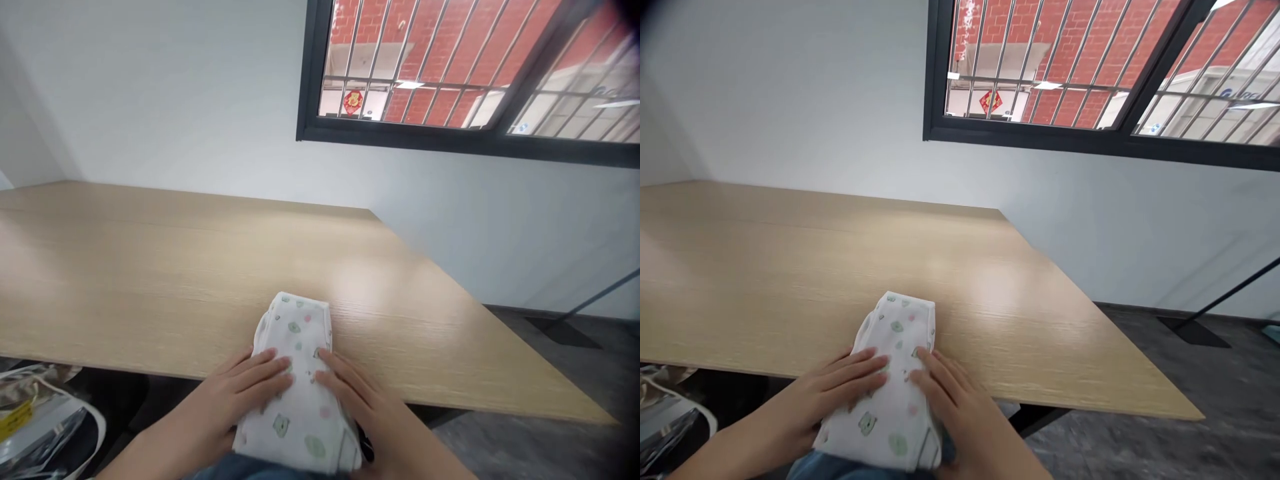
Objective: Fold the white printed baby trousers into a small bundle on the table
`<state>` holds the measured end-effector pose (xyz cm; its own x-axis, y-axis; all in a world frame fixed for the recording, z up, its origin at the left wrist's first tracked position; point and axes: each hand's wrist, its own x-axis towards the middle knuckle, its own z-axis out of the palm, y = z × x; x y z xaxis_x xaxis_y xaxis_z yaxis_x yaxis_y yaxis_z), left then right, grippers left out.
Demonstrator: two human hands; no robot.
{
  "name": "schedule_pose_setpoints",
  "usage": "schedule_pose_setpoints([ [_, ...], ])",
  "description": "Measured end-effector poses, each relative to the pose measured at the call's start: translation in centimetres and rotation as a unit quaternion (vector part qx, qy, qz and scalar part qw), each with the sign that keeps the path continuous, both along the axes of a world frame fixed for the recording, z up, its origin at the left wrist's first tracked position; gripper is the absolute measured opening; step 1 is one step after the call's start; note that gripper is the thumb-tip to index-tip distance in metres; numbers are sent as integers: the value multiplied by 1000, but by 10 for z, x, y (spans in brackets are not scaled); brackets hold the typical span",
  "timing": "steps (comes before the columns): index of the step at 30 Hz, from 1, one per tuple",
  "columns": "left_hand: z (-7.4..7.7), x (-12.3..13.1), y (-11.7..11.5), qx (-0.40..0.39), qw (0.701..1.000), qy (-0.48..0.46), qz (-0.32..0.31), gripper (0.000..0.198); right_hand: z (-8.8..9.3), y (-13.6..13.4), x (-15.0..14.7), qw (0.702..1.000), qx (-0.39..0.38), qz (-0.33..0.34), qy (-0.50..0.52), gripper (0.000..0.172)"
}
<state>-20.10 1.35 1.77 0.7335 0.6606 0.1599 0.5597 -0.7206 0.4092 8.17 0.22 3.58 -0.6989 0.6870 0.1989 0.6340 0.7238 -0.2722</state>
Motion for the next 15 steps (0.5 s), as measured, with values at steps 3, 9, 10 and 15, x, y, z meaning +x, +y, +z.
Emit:
schedule_pose_setpoints([
  [3,10,3,-9,-35,998,-44,29,42,-2,-9,-3,997,33,-2,68,45],
  [9,24,33,32,-116,946,-164,256,38,6,29,-26,947,-84,-200,236,34],
  [10,23,39,41,-125,929,-176,300,41,5,36,-30,931,-90,-245,254,37],
  [15,15,58,55,-58,890,-183,414,64,-8,55,-39,879,-104,-342,317,30],
])
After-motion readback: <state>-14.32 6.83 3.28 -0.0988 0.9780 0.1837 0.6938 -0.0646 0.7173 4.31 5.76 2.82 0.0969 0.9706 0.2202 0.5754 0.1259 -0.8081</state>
